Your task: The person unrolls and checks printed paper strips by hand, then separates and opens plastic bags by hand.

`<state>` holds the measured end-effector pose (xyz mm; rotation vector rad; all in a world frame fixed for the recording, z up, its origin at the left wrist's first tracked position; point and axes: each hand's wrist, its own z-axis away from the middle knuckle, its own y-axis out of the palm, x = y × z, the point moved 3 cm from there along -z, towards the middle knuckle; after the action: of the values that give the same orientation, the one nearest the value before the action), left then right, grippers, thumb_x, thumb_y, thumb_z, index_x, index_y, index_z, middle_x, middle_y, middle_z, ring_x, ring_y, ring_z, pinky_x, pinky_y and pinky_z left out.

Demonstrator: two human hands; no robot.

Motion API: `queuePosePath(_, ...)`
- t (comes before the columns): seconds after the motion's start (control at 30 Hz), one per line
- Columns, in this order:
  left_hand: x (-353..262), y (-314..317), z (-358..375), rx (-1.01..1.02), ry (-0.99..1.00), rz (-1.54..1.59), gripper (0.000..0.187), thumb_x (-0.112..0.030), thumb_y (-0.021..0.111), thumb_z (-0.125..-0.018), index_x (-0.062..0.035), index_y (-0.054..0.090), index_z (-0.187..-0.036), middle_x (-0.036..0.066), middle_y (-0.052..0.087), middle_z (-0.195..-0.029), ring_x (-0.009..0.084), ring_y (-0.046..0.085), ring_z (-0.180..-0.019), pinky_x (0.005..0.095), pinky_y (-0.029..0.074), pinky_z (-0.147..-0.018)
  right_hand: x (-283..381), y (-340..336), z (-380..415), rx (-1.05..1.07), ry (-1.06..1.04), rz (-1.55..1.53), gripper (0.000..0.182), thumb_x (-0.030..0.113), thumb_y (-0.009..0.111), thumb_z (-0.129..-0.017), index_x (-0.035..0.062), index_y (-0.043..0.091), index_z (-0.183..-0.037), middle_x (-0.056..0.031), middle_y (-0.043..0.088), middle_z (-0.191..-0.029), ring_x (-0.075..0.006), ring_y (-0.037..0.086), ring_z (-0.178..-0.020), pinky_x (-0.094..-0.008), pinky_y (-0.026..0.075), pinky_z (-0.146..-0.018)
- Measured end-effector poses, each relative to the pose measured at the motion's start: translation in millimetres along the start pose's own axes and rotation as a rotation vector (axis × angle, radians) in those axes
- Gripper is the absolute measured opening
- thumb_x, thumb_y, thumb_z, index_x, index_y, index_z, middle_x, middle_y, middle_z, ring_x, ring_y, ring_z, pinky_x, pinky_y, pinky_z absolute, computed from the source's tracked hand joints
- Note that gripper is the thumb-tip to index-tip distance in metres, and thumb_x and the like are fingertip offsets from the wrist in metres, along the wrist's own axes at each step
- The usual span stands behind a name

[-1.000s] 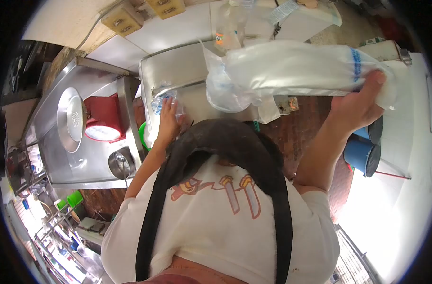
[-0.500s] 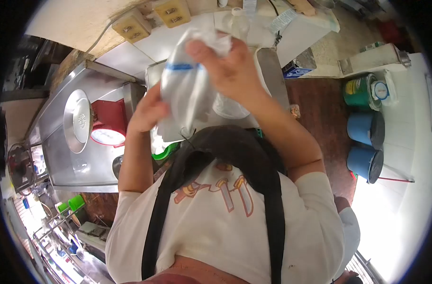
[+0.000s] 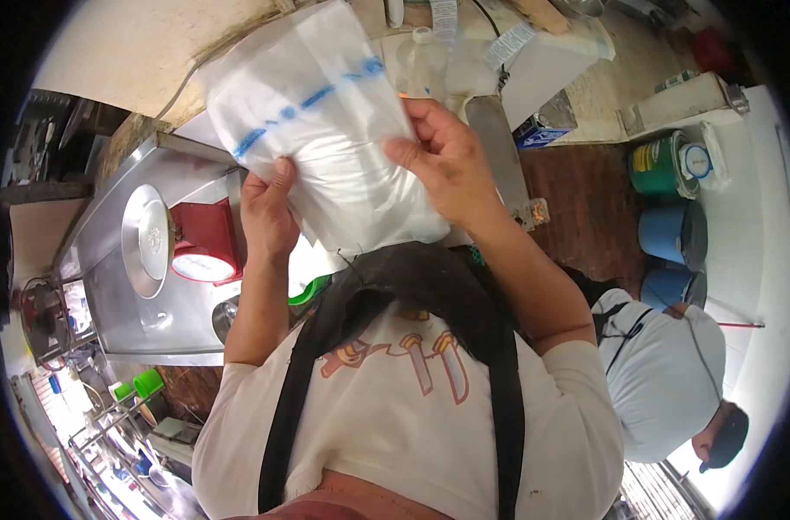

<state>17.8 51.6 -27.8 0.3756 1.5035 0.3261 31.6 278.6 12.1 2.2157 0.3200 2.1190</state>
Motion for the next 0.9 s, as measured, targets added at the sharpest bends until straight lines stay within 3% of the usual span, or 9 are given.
queuePosePath(0.1, -5, -15, 0, 0.015, 0.022, -0.015, 0.022, -0.013, 0.060, -0.099, -0.0011, 0.063, -0.118, 0.008, 0.068, -0.114, 0.0150, 0.063, -0.102, 0.0294, 0.048, -0.093, -7, -3, 2, -0.050, -0.028, -0.001, 0.048, 0.009, 0.067, -0.093, -0.0035, 0.047, -0.135, -0.0094, 0.069, -0.110, -0.0114, 0.063, -0.100, -0.0270, 0.050, -0.089)
queuePosePath(0.2, -21, -17, 10, -0.031, 0.071, -0.069, 0.025, -0.013, 0.060, -0.099, 0.0007, 0.062, -0.120, 0.007, 0.067, -0.115, 0.0134, 0.062, -0.102, 0.0269, 0.046, -0.092, -15, 4, -5, 0.001, 0.000, 0.008, 0.055, 0.013, 0.070, -0.092, -0.0031, 0.045, -0.137, -0.0125, 0.065, -0.119, -0.0165, 0.063, -0.106, -0.0305, 0.051, -0.090)
queuePosePath(0.3, -47, -3, 24, -0.119, 0.200, -0.230, 0.023, -0.014, 0.064, -0.097, 0.0018, 0.065, -0.114, 0.007, 0.070, -0.108, 0.0130, 0.064, -0.094, 0.0249, 0.048, -0.085, 7, 29, 0, -0.128, -0.267, 0.461, 0.064, 0.020, 0.074, -0.089, -0.0030, 0.043, -0.139, -0.0179, 0.056, -0.129, -0.0274, 0.060, -0.112, -0.0376, 0.050, -0.093)
queuePosePath(0.33, -49, -4, 28, -0.149, 0.237, -0.291, 0.022, -0.014, 0.065, -0.096, 0.0018, 0.066, -0.112, 0.007, 0.071, -0.105, 0.0129, 0.065, -0.091, 0.0247, 0.048, -0.083, 14, 35, 0, -0.156, -0.489, 0.685, 0.072, 0.030, 0.077, -0.085, -0.0031, 0.043, -0.139, -0.0216, 0.050, -0.131, -0.0385, 0.055, -0.114, -0.0439, 0.048, -0.095)
queuePosePath(0.43, -48, 15, 37, -0.185, 0.243, -0.463, 0.023, -0.019, 0.067, -0.097, 0.0016, 0.070, -0.104, 0.004, 0.071, -0.095, 0.0093, 0.063, -0.082, 0.0245, 0.049, -0.076, 34, 59, 15, 0.125, -0.490, 0.888, 0.075, 0.030, 0.081, -0.081, -0.0009, 0.046, -0.139, -0.0187, 0.054, -0.129, -0.0300, 0.056, -0.114, -0.0373, 0.049, -0.093)
queuePosePath(0.57, -23, 26, 36, -0.039, 0.005, -0.167, 0.024, -0.019, 0.061, -0.100, 0.0029, 0.069, -0.104, 0.003, 0.068, -0.088, 0.0070, 0.058, -0.076, 0.0219, 0.046, -0.069, -2, 64, 1, 0.154, -0.270, 0.654, 0.073, 0.031, 0.084, -0.076, -0.0018, 0.051, -0.134, -0.0154, 0.060, -0.106, -0.0292, 0.061, -0.091, -0.0360, 0.051, -0.081)
queuePosePath(0.7, -9, 7, 40, -0.041, -0.075, -0.219, 0.021, -0.016, 0.063, -0.099, 0.0035, 0.070, -0.099, 0.002, 0.068, -0.082, 0.0058, 0.057, -0.070, 0.0216, 0.046, -0.066, -21, 56, 3, 0.129, -0.329, 0.579, 0.055, 0.019, 0.076, -0.086, -0.0007, 0.055, -0.132, -0.0153, 0.066, -0.106, -0.0213, 0.063, -0.084, -0.0336, 0.052, -0.075)
queuePosePath(0.8, -10, 11, 39, -0.056, -0.052, -0.158, 0.017, -0.013, 0.067, -0.096, 0.0034, 0.070, -0.100, 0.003, 0.070, -0.085, 0.0060, 0.059, -0.074, 0.0222, 0.048, -0.068, -20, 57, 2, 0.115, -0.244, 0.409, 0.045, 0.016, 0.068, -0.090, -0.0042, 0.055, -0.128, -0.0219, 0.069, -0.100, -0.0358, 0.068, -0.087, -0.0396, 0.053, -0.075)
queuePosePath(0.9, -15, 18, 39, -0.059, -0.027, -0.231, 0.016, -0.010, 0.070, -0.093, 0.0031, 0.071, -0.102, 0.004, 0.071, -0.088, 0.0063, 0.062, -0.079, 0.0226, 0.049, -0.070, -9, 56, 5, 0.207, 0.069, 0.429, 0.039, 0.015, 0.061, -0.094, -0.0021, 0.055, -0.129, -0.0196, 0.070, -0.092, -0.0303, 0.069, -0.080, -0.0374, 0.052, -0.072)
